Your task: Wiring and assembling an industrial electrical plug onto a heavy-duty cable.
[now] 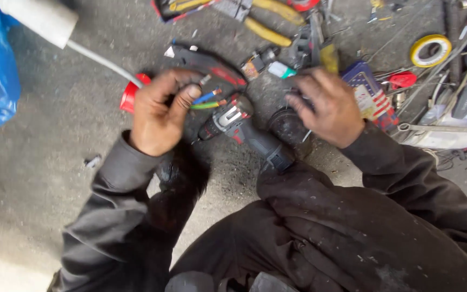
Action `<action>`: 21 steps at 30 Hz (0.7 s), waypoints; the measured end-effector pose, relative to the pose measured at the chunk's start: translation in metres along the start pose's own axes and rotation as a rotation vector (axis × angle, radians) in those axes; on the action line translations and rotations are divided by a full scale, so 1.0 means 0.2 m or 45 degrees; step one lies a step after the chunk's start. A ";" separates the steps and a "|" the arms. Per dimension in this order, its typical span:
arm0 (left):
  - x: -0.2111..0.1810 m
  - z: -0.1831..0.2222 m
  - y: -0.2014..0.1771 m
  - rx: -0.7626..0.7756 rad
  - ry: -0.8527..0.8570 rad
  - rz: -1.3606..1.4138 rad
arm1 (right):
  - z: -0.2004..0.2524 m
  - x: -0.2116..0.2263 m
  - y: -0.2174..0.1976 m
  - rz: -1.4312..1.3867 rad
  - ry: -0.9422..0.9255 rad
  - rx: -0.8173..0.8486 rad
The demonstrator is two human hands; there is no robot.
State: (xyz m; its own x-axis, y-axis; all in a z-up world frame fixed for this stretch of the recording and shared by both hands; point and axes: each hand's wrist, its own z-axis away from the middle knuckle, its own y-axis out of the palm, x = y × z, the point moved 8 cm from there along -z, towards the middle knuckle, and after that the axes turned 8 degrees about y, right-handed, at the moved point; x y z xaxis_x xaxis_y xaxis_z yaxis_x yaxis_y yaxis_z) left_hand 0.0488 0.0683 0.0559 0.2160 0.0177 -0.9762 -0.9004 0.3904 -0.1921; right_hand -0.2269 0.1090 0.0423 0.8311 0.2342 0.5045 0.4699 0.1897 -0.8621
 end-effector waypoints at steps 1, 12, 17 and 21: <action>0.01 0.03 -0.04 -0.003 -0.051 0.046 | 0.03 0.02 0.09 -0.140 0.034 0.150; 0.07 0.12 -0.28 0.076 -0.350 0.148 | 0.26 0.24 0.56 -0.016 0.140 0.530; 0.14 0.05 -0.32 0.121 -0.307 -0.138 | 0.38 0.18 0.78 -0.252 0.180 0.392; 0.09 -0.07 -0.22 0.328 -0.380 -0.018 | 0.37 0.16 0.85 -0.385 0.186 0.262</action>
State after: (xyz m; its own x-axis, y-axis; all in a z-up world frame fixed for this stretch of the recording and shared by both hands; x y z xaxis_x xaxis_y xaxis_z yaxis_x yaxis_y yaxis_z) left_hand 0.0861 0.0385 0.0452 0.3626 0.2628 -0.8941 -0.7804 0.6101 -0.1372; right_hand -0.1415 0.2186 -0.0841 0.7050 0.0031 0.7092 0.6428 0.4197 -0.6408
